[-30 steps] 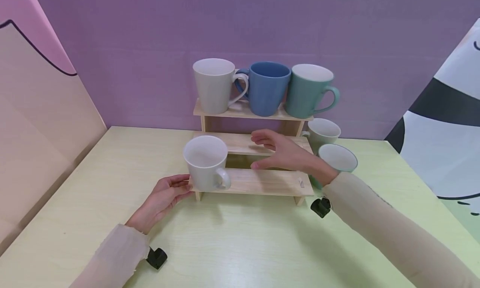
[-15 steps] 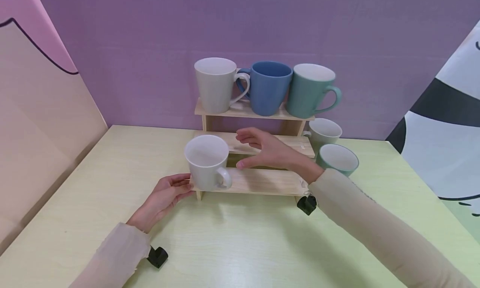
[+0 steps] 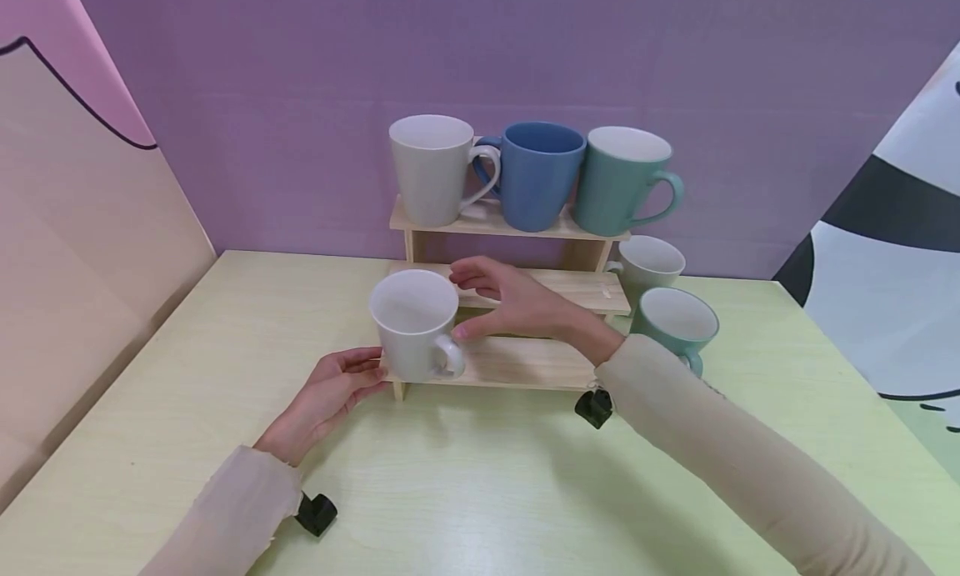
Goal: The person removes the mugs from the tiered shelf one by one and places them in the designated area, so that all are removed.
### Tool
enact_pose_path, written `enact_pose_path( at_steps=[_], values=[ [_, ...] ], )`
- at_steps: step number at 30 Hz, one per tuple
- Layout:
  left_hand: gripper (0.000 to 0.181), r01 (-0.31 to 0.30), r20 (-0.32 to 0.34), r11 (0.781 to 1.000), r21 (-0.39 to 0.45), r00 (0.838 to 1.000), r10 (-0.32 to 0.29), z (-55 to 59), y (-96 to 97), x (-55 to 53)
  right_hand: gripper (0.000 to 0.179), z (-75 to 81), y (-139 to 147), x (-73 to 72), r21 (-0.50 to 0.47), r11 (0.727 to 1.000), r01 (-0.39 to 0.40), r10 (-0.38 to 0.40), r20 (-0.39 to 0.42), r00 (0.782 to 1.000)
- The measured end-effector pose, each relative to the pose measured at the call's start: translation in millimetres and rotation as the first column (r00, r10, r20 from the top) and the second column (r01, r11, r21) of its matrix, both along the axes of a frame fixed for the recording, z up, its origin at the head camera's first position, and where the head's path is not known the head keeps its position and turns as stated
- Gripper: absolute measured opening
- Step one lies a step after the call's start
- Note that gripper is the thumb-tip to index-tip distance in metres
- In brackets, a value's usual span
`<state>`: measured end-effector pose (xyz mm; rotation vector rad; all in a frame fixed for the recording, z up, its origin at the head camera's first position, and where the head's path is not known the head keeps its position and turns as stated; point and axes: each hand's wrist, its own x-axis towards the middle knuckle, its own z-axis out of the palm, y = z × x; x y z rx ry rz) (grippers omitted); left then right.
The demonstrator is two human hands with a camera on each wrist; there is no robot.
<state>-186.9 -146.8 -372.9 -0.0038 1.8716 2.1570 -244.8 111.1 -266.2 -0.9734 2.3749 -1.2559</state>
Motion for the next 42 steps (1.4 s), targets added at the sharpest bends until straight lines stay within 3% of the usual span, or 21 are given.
enact_pose_path(
  at_steps=[25, 42],
  values=[
    [0.051, -0.008, 0.005, 1.0, -0.005, 1.0, 0.008, -1.8, 0.7, -1.3, 0.076, -4.5, -20, -1.5, -0.054, 0.998, -0.041, 0.044, 0.042, 0.998],
    [0.051, 0.019, -0.035, 1.0, 0.005, 0.999, -0.019, -3.4, 0.4, 0.2, 0.093, -7.5, -36, 2.9, -0.017, 1.0, -0.008, 0.009, 0.058, 0.998]
  ],
)
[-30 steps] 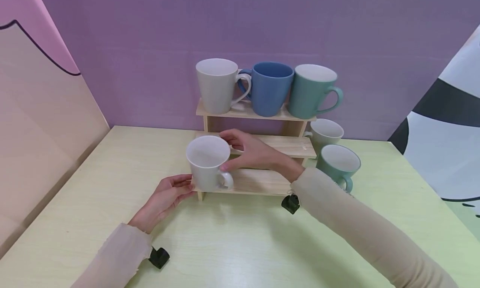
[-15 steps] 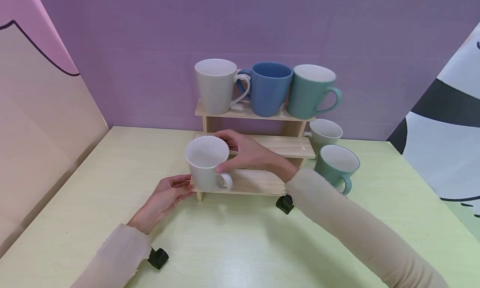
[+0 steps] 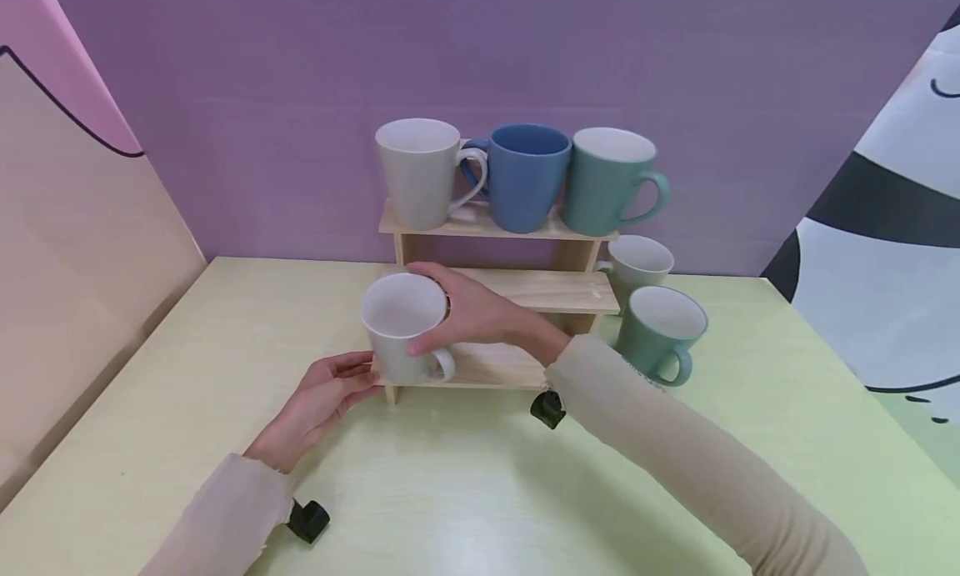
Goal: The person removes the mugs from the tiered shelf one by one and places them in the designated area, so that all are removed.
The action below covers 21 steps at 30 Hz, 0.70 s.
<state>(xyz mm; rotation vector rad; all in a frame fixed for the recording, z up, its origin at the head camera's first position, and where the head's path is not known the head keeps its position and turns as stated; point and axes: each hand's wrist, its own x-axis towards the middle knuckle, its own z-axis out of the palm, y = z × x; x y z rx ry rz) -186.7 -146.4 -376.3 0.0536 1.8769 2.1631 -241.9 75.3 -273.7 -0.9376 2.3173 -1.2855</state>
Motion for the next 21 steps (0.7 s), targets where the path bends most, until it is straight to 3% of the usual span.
enact_pose_path(
  at_steps=[13, 21],
  values=[
    [0.05, -0.002, 0.003, 1.0, 0.003, 1.0, 0.002, -0.8, -2.5, 1.9, 0.09, -0.7, -5.8, 2.8, -0.008, 1.0, 0.017, -0.018, -0.005, 1.0],
    [0.051, 0.014, -0.004, 1.0, 0.018, 1.0, -0.014, -1.5, -1.6, -0.6, 0.088, -1.9, -4.8, 3.3, 0.022, 0.996, 0.089, -0.087, -0.075, 0.993]
  ],
)
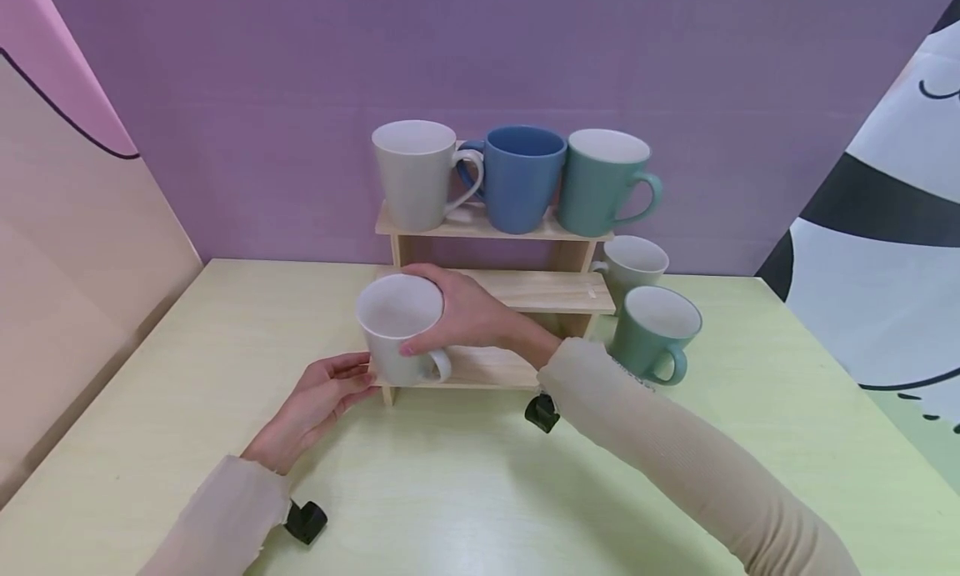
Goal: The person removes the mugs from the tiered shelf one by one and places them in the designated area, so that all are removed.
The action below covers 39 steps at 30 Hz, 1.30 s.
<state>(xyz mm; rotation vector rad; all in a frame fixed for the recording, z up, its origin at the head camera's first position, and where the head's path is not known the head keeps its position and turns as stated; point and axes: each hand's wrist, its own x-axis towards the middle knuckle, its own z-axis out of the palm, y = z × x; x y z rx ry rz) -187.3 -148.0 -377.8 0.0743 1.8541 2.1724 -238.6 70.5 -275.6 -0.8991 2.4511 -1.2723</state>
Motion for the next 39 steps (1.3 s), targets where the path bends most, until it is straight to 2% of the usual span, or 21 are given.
enact_pose_path(
  at_steps=[6, 12, 18, 29, 39],
  values=[
    [0.051, 0.0, -0.008, 1.0, 0.002, 1.0, 0.0, 1.7, 0.3, 0.7, 0.087, -1.7, -3, 0.9, 0.007, 0.999, 0.042, -0.041, -0.07, 0.997],
    [0.05, 0.005, -0.009, 1.0, 0.008, 1.0, -0.005, 1.1, 1.9, 0.8, 0.086, -1.3, 0, 2.2, 0.013, 0.999, 0.047, -0.045, -0.098, 0.994],
    [0.05, -0.016, 0.002, 1.0, 0.0, 1.0, 0.016, 1.2, 3.7, -0.5, 0.086, 2.3, 5, 6.5, 0.028, 0.998, 0.059, -0.055, -0.117, 0.992],
    [0.049, -0.02, 0.007, 1.0, 0.005, 1.0, 0.02, 3.1, 1.9, 1.3, 0.086, 2.0, 16, 12.1, 0.036, 0.995, 0.094, -0.088, -0.137, 0.987],
    [0.049, -0.028, 0.044, 1.0, -0.011, 0.999, 0.028, 2.7, 2.5, 1.0, 0.089, 3.9, 33, 26.6, 0.044, 0.991, 0.13, -0.124, -0.118, 0.985]
  ],
)
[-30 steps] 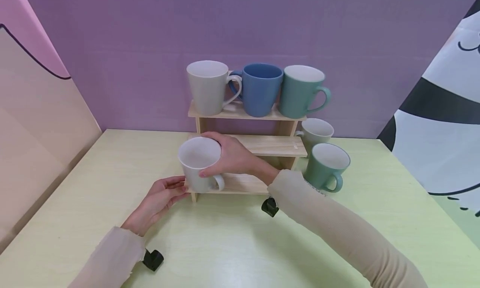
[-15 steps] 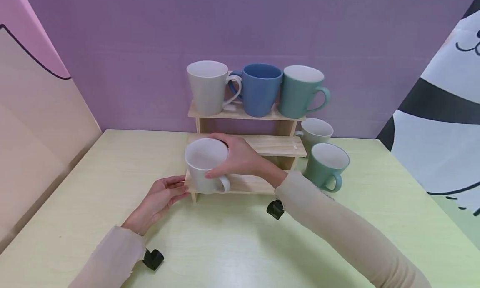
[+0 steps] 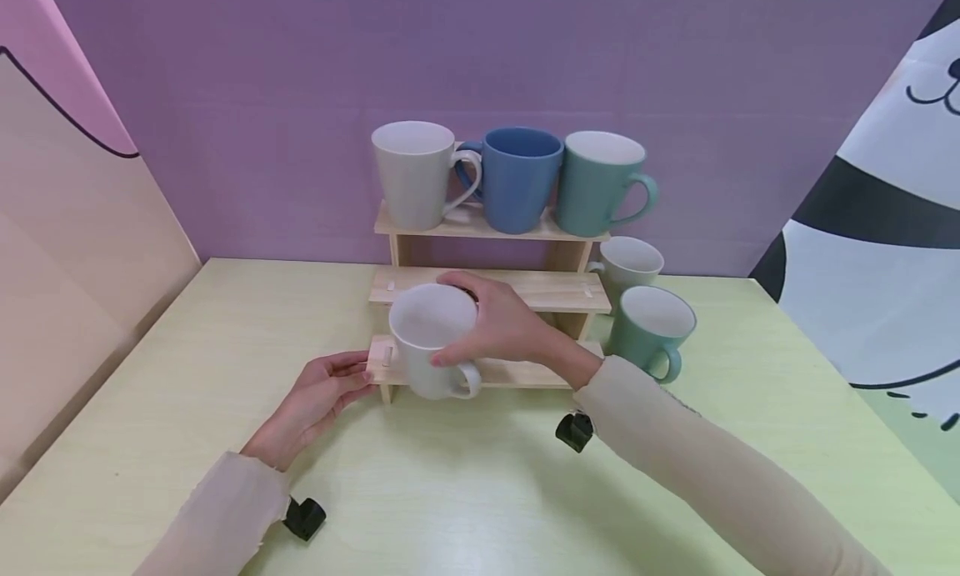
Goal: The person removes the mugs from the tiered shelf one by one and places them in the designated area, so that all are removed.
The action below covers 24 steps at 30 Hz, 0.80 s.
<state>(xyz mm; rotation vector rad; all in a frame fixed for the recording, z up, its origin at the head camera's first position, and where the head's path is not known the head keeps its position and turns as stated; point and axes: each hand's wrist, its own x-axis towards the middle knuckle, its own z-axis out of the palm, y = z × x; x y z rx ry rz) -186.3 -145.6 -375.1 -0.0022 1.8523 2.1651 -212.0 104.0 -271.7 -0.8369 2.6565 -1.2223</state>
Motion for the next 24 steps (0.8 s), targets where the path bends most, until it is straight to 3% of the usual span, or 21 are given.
enact_pose_path(
  at_steps=[13, 24],
  values=[
    [0.05, 0.007, -0.004, 1.0, 0.013, 1.0, -0.007, 1.2, -1.2, 0.0, 0.088, 8.7, 26, 16.9, 0.018, 0.999, 0.042, -0.041, -0.038, 0.998],
    [0.05, 0.02, -0.012, 1.0, 0.017, 1.0, -0.02, 0.2, -1.9, 0.0, 0.089, 10.4, 50, 26.7, 0.03, 0.996, 0.085, -0.085, -0.024, 0.996]
  ],
)
